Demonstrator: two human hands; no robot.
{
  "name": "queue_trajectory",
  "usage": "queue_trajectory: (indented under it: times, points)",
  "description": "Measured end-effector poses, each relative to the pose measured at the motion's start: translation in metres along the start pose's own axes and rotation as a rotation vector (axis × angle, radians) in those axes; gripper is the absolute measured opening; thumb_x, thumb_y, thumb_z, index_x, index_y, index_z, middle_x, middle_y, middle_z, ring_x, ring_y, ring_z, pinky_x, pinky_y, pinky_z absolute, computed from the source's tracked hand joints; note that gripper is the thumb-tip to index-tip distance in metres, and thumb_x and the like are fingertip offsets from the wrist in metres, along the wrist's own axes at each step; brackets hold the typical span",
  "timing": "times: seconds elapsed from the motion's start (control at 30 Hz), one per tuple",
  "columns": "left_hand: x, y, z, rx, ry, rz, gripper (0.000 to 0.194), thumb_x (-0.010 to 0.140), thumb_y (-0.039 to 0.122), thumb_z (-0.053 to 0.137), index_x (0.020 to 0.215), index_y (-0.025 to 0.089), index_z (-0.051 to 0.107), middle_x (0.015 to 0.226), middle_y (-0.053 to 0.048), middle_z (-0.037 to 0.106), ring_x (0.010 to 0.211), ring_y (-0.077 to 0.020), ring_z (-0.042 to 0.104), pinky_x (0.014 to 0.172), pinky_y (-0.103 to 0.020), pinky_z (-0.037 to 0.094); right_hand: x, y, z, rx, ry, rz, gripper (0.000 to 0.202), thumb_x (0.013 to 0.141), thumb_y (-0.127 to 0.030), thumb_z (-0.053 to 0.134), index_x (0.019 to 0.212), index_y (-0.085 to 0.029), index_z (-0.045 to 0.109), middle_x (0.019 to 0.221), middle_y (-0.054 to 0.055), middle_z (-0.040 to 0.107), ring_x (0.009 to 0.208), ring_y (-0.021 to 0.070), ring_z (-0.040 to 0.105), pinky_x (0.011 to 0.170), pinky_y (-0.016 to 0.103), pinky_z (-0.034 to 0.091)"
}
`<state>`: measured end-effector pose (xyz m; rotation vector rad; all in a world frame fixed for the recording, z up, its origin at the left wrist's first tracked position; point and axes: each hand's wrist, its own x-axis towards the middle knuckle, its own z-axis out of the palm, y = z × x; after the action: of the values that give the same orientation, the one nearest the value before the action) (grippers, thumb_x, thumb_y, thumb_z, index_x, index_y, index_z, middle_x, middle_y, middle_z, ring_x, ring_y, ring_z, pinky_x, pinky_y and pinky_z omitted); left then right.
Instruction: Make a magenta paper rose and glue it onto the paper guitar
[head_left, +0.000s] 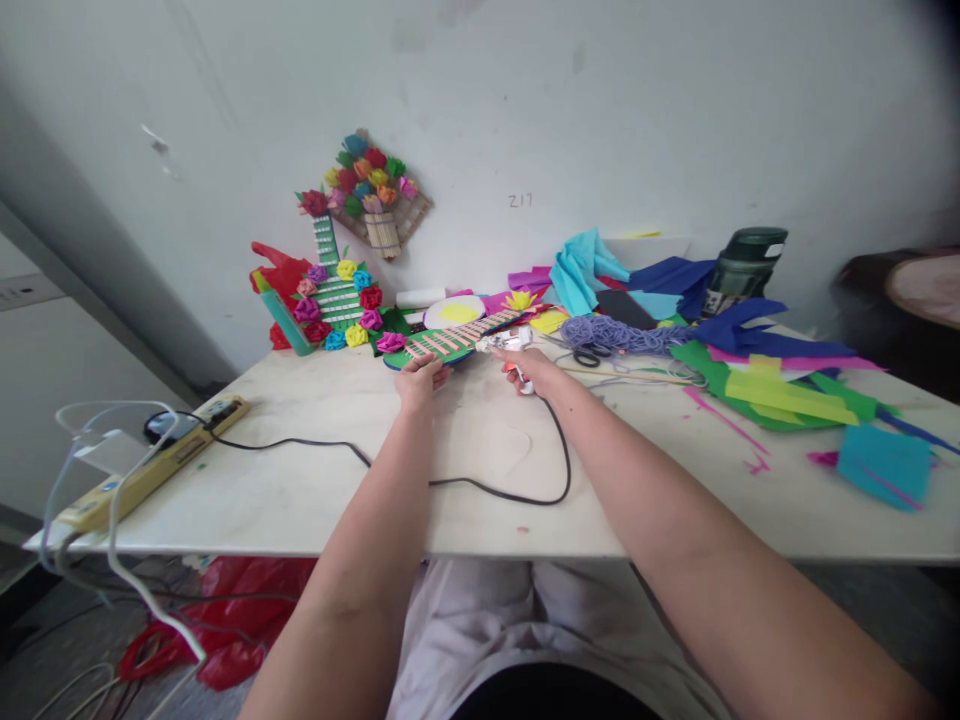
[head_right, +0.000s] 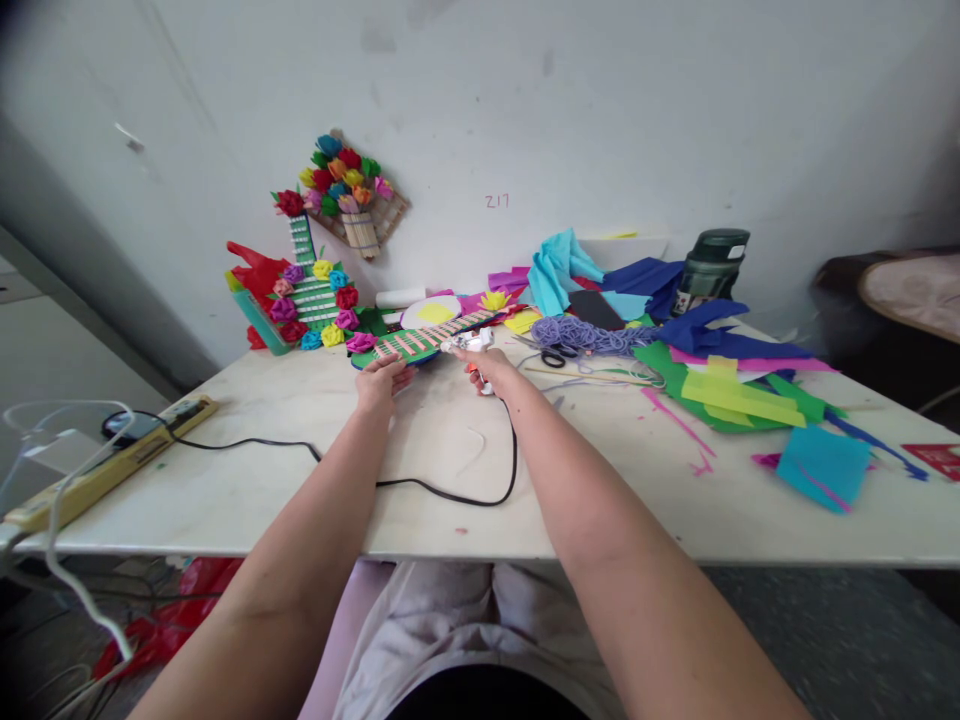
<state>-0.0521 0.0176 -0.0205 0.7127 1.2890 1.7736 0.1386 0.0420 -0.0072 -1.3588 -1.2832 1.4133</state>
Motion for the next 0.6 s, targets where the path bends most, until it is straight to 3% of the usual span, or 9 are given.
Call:
queue_trajectory:
  times: [0.6]
  points:
    - [0.003, -0.003, -0.001, -0.015, -0.019, 0.022, 0.023, 0.061, 0.010, 0.069, 0.083, 0.012, 0.063, 0.061, -0.003, 0.065, 0.057, -0.0178, 0.067, 0.063, -0.029, 0.055, -0.005, -0.005, 0.000, 0.049, 0.022, 0.063, 0.039, 0.080, -0.050, 0.065, 0.068, -0.014, 0.053, 0.039, -0.004, 0.045, 0.030, 0.0049, 0.033, 0.031, 0.018, 0.034]
